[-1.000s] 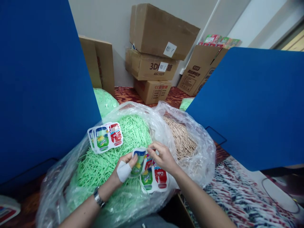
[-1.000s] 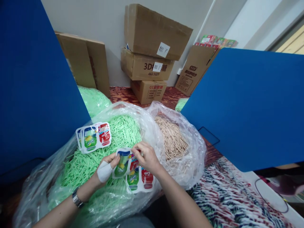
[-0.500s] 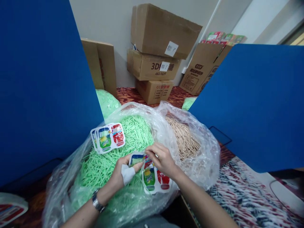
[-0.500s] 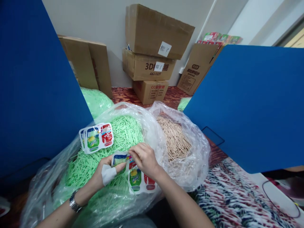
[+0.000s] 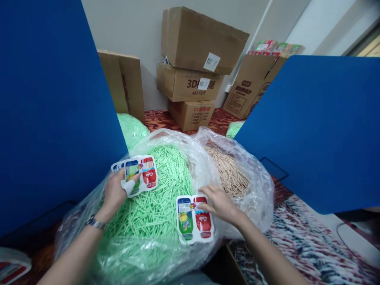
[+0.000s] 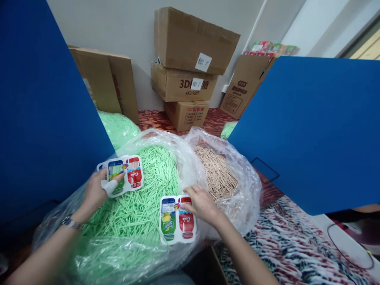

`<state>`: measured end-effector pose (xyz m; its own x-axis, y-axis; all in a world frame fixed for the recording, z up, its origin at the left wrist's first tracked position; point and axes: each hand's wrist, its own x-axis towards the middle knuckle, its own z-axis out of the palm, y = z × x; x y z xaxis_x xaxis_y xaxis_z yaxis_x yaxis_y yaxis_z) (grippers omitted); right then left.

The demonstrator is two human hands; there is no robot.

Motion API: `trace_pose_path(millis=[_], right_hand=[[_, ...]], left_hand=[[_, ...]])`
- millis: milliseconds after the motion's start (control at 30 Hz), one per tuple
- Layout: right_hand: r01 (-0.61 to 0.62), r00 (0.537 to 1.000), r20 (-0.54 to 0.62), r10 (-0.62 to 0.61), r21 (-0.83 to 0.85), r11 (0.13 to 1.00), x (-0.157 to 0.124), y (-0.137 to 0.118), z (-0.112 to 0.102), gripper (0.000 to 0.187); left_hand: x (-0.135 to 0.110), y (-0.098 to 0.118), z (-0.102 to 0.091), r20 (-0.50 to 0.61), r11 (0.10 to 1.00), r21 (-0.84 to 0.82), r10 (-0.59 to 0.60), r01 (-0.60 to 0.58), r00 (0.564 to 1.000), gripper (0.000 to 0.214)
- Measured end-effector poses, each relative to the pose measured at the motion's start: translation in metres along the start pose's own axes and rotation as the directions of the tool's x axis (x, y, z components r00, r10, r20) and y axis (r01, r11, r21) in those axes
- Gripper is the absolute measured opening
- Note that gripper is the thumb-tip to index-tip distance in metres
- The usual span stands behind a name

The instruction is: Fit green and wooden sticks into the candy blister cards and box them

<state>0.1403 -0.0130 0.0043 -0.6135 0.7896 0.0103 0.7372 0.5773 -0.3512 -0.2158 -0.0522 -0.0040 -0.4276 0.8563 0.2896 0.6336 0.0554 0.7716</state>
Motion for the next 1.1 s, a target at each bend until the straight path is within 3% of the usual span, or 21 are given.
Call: trace_pose_path(millis=[100, 200, 300, 433, 467, 533, 633, 733, 800, 867, 933, 967, 1033, 1100], right_hand=[[-0.022, 0.998, 0.061, 0.028, -0.087, 0.996, -0.001, 0.013, 0.011, 0.039], [-0.043, 0.999, 0.028, 0.045, -0.077, 0.996, 0.006, 0.019, 0.022, 0.026], [-0.033, 0.999, -0.007, 0.033, -0.030, 0.999, 0.014, 0.022, 0.029, 0.018], [-0.041, 0.999, -0.031, 0.038, -0.129, 0.991, 0.020, 0.021, 0.026, 0.028], [-0.056, 0.998, -0.036, 0.051, -0.153, 0.987, 0.020, 0.020, 0.022, 0.031], [-0.077, 0.995, -0.069, 0.068, -0.132, 0.988, 0.019, 0.014, 0.010, 0.032], [-0.056, 0.987, -0.144, 0.070, 0.101, 0.993, 0.013, -0.003, -0.014, 0.030], [-0.024, 0.989, -0.123, 0.085, 0.434, 0.901, 0.004, -0.029, -0.031, 0.030], [-0.021, 0.998, -0.028, 0.056, 0.684, 0.729, 0.001, -0.046, -0.030, 0.034], [-0.042, 0.999, 0.049, -0.002, 0.883, 0.467, 0.000, -0.058, -0.022, 0.038], [-0.041, 0.999, 0.044, -0.004, 0.967, 0.253, 0.002, -0.063, -0.013, 0.041], [-0.023, 1.000, 0.022, 0.008, 0.979, 0.202, 0.003, -0.063, -0.010, 0.041], [0.014, 0.999, -0.020, 0.025, 0.973, 0.232, 0.003, -0.060, -0.010, 0.040], [0.040, 0.996, -0.072, 0.059, 0.906, 0.422, 0.000, -0.055, -0.016, 0.036]], left_hand=[[0.014, -0.021, 0.004, -0.072, 0.890, 0.429, 0.202, -0.153, 0.977, 0.053], [0.016, -0.029, 0.010, -0.083, 0.837, 0.517, 0.255, -0.177, 0.963, 0.060], [0.008, -0.020, 0.011, -0.116, 0.797, 0.533, 0.400, -0.282, 0.909, 0.055], [-0.025, 0.014, 0.018, -0.116, 0.704, 0.441, 0.660, -0.557, 0.742, 0.048], [-0.037, 0.024, 0.022, -0.070, 0.697, 0.351, 0.685, -0.625, 0.725, 0.046], [-0.062, 0.042, 0.035, 0.101, 0.745, 0.104, 0.651, -0.659, 0.753, 0.046], [-0.091, 0.062, 0.057, 0.336, 0.900, -0.108, 0.433, -0.423, 0.836, 0.056], [-0.101, 0.073, 0.073, 0.500, 0.952, -0.270, 0.268, -0.145, 0.824, 0.088], [-0.100, 0.079, 0.079, 0.557, 0.904, -0.424, 0.209, 0.059, 0.804, 0.101], [-0.097, 0.085, 0.080, 0.647, 0.797, -0.535, 0.174, 0.279, 0.743, 0.103], [-0.095, 0.088, 0.078, 0.725, 0.706, -0.563, 0.172, 0.430, 0.667, 0.102], [-0.094, 0.088, 0.077, 0.745, 0.685, -0.559, 0.169, 0.466, 0.646, 0.099], [-0.091, 0.087, 0.075, 0.750, 0.686, -0.550, 0.155, 0.477, 0.643, 0.092], [-0.087, 0.082, 0.073, 0.678, 0.758, -0.531, 0.113, 0.378, 0.726, 0.087]])
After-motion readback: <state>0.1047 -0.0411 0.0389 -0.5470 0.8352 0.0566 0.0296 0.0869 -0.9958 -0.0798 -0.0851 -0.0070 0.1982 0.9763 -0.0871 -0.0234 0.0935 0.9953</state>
